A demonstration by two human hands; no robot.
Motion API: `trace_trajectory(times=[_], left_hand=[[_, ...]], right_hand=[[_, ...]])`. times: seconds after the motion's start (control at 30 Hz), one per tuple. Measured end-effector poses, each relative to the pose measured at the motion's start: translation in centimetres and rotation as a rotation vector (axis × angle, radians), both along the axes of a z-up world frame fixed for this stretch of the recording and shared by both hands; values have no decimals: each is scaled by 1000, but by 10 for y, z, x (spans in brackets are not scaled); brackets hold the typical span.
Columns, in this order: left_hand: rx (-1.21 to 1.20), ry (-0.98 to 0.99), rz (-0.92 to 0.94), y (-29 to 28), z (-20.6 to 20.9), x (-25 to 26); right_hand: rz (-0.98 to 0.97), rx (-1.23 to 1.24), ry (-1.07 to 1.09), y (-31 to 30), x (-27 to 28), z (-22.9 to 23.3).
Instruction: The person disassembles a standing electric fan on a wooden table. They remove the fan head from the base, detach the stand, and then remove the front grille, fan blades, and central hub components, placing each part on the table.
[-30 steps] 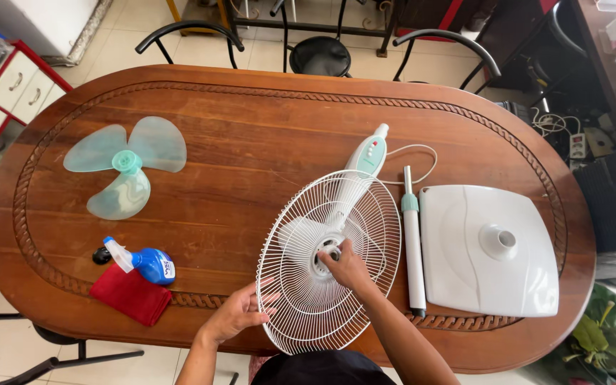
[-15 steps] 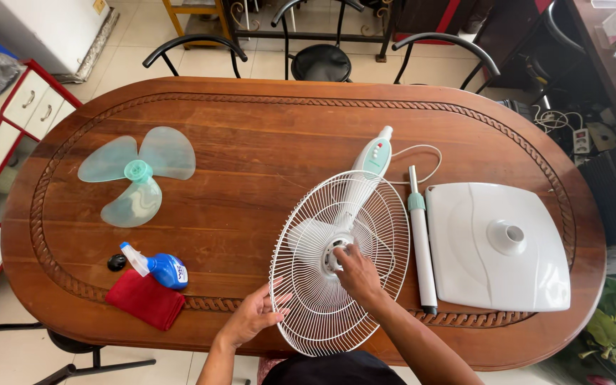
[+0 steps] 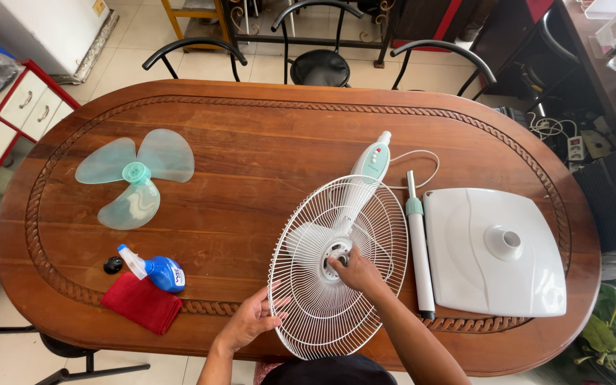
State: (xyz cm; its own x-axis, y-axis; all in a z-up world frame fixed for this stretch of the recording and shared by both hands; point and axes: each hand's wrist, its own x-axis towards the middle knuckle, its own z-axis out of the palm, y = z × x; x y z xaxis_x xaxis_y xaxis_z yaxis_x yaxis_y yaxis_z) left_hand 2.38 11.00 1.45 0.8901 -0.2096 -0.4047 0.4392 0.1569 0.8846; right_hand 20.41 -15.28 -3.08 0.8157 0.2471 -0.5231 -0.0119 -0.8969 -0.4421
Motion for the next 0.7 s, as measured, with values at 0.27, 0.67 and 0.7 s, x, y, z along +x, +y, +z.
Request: trace_trajectory(times=[0.27,0.67,0.7], left_hand=[[-38,-25,30,-1,-9,-6],[-1,-51,48,-3,-9,-6],[-12,-57,53,-3,-10,-7]], right_hand=[[-26,10,38,6,-16,33],[58,242,-300,-13,-32,17],[-57,265,-187,-14,-28,21]])
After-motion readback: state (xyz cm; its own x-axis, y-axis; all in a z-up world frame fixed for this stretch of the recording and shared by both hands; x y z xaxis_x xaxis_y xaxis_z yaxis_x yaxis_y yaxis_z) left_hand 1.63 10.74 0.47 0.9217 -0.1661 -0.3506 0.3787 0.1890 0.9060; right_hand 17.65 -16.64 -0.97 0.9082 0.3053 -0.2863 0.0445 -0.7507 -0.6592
